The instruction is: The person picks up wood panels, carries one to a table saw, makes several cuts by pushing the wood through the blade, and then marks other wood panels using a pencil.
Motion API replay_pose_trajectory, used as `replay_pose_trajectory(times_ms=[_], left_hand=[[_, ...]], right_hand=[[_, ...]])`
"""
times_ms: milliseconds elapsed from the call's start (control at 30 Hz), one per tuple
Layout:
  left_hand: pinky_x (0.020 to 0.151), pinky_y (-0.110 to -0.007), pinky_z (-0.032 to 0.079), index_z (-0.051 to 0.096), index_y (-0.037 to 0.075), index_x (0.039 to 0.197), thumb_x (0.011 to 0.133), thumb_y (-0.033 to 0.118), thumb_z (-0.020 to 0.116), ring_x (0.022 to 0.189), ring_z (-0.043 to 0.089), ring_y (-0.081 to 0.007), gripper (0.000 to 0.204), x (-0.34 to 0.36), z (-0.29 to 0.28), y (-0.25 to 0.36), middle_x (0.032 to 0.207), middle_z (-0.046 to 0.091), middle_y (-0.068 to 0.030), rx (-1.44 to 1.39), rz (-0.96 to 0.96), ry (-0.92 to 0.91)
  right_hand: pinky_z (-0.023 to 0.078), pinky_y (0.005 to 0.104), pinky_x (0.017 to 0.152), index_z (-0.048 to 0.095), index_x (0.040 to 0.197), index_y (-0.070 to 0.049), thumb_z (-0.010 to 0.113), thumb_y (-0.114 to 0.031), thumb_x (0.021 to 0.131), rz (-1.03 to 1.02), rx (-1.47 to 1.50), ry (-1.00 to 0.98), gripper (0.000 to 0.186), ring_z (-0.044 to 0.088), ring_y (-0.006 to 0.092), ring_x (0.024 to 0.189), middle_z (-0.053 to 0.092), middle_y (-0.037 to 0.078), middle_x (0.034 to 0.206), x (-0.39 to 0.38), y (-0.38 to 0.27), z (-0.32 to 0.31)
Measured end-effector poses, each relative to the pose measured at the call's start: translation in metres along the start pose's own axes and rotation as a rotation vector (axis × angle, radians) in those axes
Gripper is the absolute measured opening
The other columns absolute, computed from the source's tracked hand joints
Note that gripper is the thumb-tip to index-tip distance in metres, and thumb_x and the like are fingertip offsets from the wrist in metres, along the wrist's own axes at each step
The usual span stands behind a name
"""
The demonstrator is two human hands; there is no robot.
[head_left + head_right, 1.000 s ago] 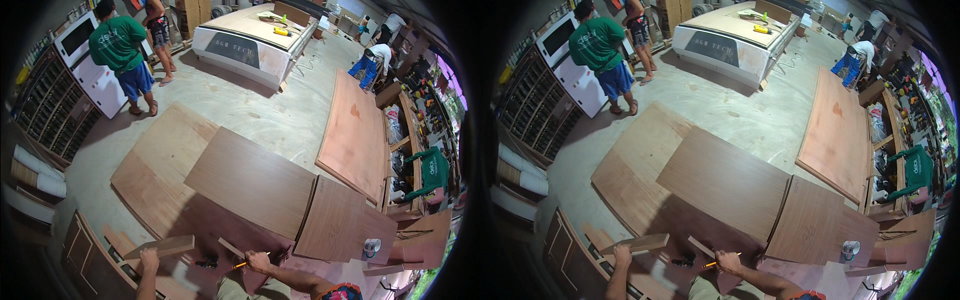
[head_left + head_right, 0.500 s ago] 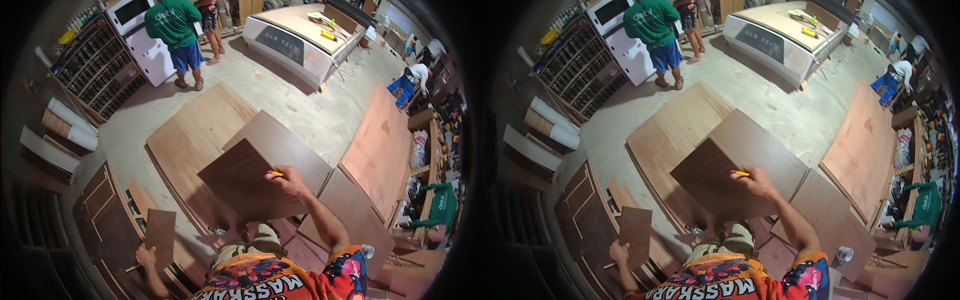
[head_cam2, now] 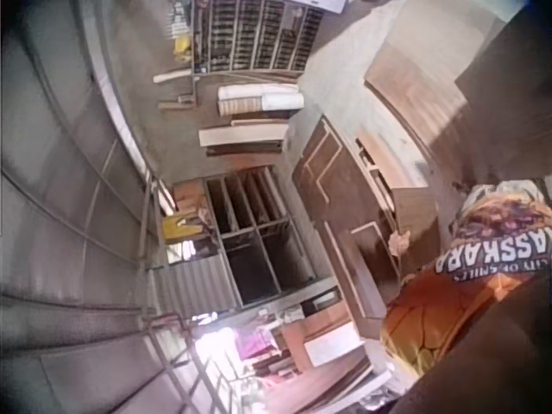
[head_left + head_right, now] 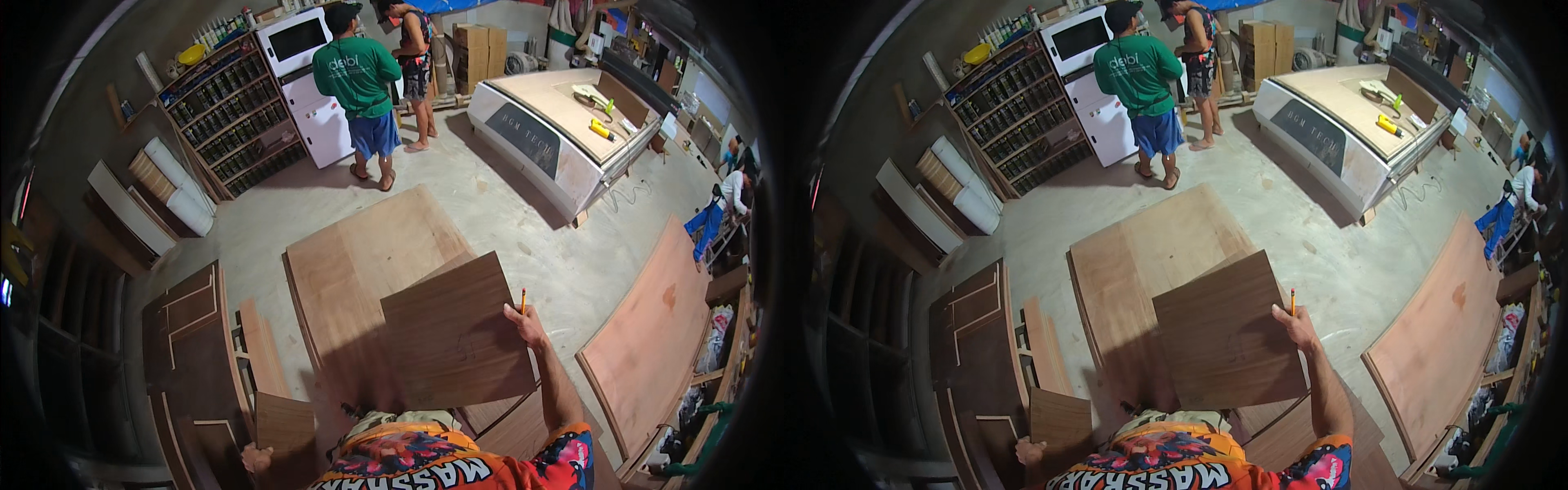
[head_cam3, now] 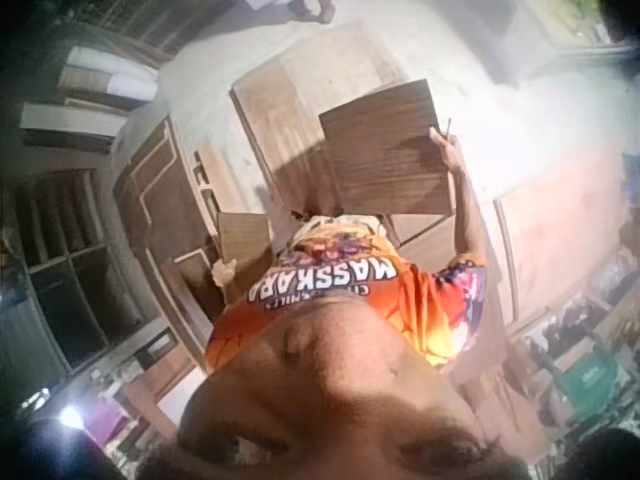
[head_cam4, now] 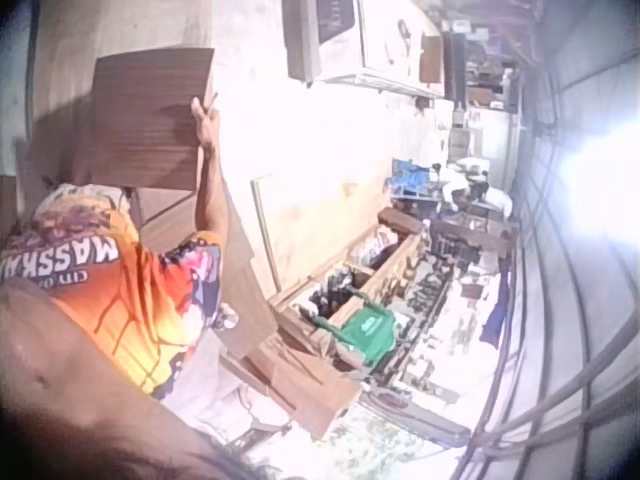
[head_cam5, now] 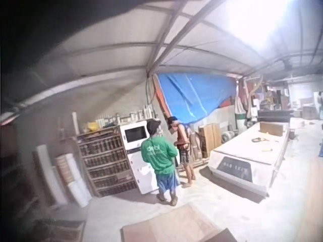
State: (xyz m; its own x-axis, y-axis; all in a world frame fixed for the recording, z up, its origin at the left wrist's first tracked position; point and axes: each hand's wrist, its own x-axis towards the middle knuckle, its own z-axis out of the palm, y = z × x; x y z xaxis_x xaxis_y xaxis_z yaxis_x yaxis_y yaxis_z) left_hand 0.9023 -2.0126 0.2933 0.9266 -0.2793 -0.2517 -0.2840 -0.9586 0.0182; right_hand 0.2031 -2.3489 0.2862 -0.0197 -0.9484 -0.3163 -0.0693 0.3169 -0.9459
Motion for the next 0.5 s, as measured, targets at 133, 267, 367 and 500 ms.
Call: replay_pose_trajectory(times_ms=[133, 267, 367, 500], left_hand=[[0.088, -0.045, 0.058, 0.075, 0.01, 0.12, 0.067, 0.029, 0.093, 0.109, 0.072, -0.0348, 0.059, -0.019, -0.004, -0.017, 0.115, 0.075, -0.0176, -0.043, 0.066, -0.069], [0.089, -0.05, 0.056, 0.075, 0.015, 0.12, 0.067, 0.023, 0.094, 0.108, 0.072, -0.0334, 0.057, -0.016, 0.0, -0.028, 0.116, 0.075, -0.0136, 0.141, -0.027, 0.084], [0.09, -0.051, 0.055, 0.073, 0.015, 0.123, 0.066, 0.028, 0.094, 0.11, 0.071, -0.0344, 0.062, -0.014, 0.004, -0.03, 0.118, 0.074, -0.0136, 0.155, 0.007, 0.046], [0.087, -0.051, 0.055, 0.072, 0.014, 0.126, 0.067, 0.029, 0.093, 0.106, 0.071, -0.0355, 0.064, -0.033, -0.003, -0.026, 0.113, 0.075, -0.0151, 0.161, 0.015, 0.091]], right_hand=[[0.037, 0.0297, 0.063, 0.074, 0.087, 0.0, 0.074, -0.047, 0.094, 0.0, -0.064, 0.022, 0.047, 0.048, 0.0079, 0.072, 0.057, -0.004, 0.075, 0.024, 0.012, -0.013], [0.03, 0.031, 0.059, 0.063, 0.077, -0.008, 0.074, -0.049, 0.094, 0.039, -0.01, 0.004, 0.046, 0.04, 0.0071, 0.067, 0.047, -0.008, 0.071, 0.046, 0.043, -0.026], [0.032, 0.029, 0.057, 0.061, 0.071, -0.013, 0.074, -0.048, 0.095, 0.083, -0.04, -0.016, 0.044, 0.041, 0.005, 0.064, 0.049, -0.009, 0.07, 0.065, 0.069, -0.036], [0.049, 0.0305, 0.074, 0.075, 0.095, -0.002, 0.078, -0.047, 0.093, 0.209, 0.021, -0.08, 0.045, 0.06, 0.0106, 0.08, 0.068, 0.002, 0.087, 0.096, 0.107, -0.053]])
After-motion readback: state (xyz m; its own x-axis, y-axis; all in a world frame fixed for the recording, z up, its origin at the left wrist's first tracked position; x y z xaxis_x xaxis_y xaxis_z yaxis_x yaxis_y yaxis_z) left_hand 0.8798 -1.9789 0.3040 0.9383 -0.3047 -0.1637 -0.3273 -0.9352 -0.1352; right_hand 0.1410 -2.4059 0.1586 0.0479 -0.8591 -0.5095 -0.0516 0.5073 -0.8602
